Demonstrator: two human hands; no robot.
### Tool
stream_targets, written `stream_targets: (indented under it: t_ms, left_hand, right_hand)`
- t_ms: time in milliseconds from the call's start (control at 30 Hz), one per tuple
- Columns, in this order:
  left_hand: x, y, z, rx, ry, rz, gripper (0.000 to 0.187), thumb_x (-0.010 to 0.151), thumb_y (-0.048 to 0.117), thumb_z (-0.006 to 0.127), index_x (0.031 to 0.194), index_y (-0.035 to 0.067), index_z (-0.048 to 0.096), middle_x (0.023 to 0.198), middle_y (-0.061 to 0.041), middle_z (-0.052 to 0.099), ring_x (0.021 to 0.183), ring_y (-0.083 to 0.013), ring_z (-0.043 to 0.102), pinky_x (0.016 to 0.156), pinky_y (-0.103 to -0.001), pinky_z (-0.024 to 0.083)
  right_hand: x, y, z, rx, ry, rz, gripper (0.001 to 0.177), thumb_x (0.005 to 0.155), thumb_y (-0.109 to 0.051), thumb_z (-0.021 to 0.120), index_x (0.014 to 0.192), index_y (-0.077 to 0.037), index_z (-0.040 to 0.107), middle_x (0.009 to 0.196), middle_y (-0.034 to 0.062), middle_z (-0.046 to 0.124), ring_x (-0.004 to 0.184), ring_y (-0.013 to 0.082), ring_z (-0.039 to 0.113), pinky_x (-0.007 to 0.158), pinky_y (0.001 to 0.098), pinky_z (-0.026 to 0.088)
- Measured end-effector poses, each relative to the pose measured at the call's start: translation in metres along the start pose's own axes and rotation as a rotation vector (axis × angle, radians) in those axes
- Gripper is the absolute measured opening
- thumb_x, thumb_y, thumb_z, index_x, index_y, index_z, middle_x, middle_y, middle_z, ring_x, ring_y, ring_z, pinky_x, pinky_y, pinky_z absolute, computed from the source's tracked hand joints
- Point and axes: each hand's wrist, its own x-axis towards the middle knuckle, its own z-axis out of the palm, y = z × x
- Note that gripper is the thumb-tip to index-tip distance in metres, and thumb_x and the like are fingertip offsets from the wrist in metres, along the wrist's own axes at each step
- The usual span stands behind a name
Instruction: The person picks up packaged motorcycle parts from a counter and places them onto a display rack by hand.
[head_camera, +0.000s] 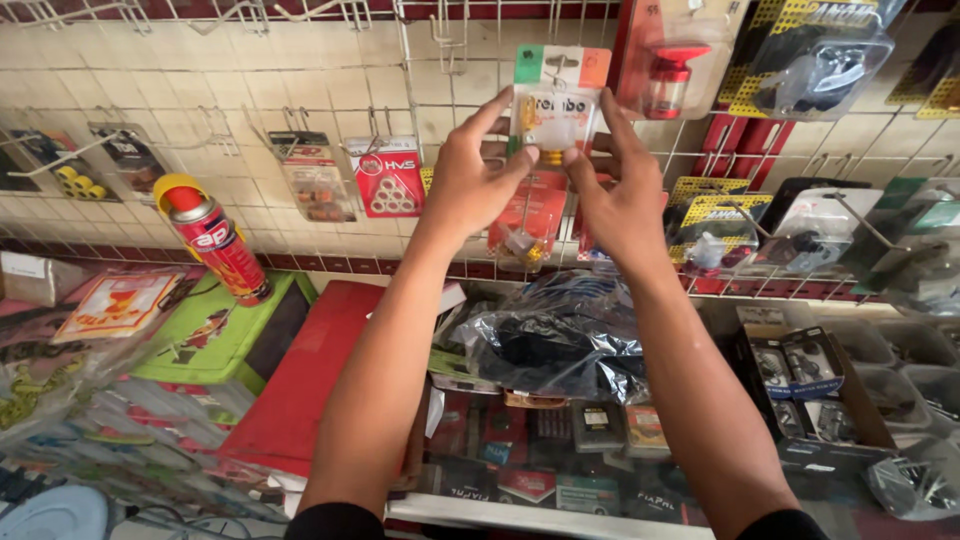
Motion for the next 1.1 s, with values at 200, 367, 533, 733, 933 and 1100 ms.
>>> stream_targets:
  t_ms: [200,367,533,733,933,1100]
  left_hand:
    - [0.018,-0.008,0.003,0.105,0.030,-0.036,0.068,0.088,0.009,0.075,0.150,0.009,0.046,0.127,-0.015,0.067,0.108,-0.0216,0.075,0.080,-0.032,0.068]
    - [0.024,0.003,0.009,0.500,0.243,0.280,0.050,0.094,0.011,0.078,0.140,0.007,0.058,0.127,-0.014,0.065,0.116,-0.0298,0.068,0.100,-0.040,0.055]
    - [0.054,0.015,0.011,0.536,0.234,0.568,0.038,0.088,0.007,0.080,0.124,0.007,0.069,0.119,-0.010,0.065,0.114,-0.0329,0.065,0.100,-0.041,0.054]
    - [0.082,0.013,0.021,0.593,0.171,0.569,0.021,0.087,0.002,0.077,0.108,0.007,0.074,0.111,-0.004,0.066,0.103,-0.0289,0.067,0.090,-0.041,0.056]
    - [0.083,0.009,0.028,0.618,0.217,0.635,0.023,0.083,-0.001,0.073,0.106,0.004,0.071,0.109,-0.009,0.063,0.099,-0.0297,0.067,0.083,-0.041,0.057]
    - [0.088,0.011,0.023,0.669,0.187,0.682,0.019,0.085,0.004,0.071,0.105,0.005,0.070,0.106,-0.007,0.064,0.099,-0.0313,0.067,0.080,-0.044,0.056]
  right_hand:
    - [0.012,0.014,0.009,-0.156,0.031,0.050,0.066,0.101,-0.007,0.064,0.159,0.002,0.035,0.127,0.0218,0.072,0.104,0.0211,0.077,0.086,0.0334,0.062]
    - [0.016,0.029,0.012,-0.216,0.064,-0.039,0.065,0.102,-0.005,0.065,0.159,0.003,0.035,0.127,0.0255,0.071,0.108,0.0294,0.078,0.091,0.0389,0.060]
    - [0.014,0.033,0.016,-0.341,0.107,-0.025,0.064,0.100,-0.007,0.066,0.158,-0.001,0.039,0.121,0.0256,0.073,0.106,0.0366,0.076,0.089,0.0435,0.060]
    - [0.001,-0.011,0.011,-0.766,0.159,-0.002,0.056,0.089,-0.013,0.073,0.141,-0.002,0.057,0.100,0.0254,0.068,0.076,0.0429,0.069,0.065,0.0518,0.054]
    - [-0.005,-0.024,0.007,-0.874,0.018,-0.055,0.031,0.093,-0.009,0.069,0.124,-0.005,0.067,0.095,0.0155,0.067,0.079,0.0369,0.069,0.065,0.0486,0.055]
    - [0.001,-0.017,0.015,-0.910,0.011,-0.433,0.046,0.079,0.003,0.065,0.125,0.005,0.065,0.122,0.0187,0.061,0.113,0.0366,0.061,0.090,0.0456,0.058]
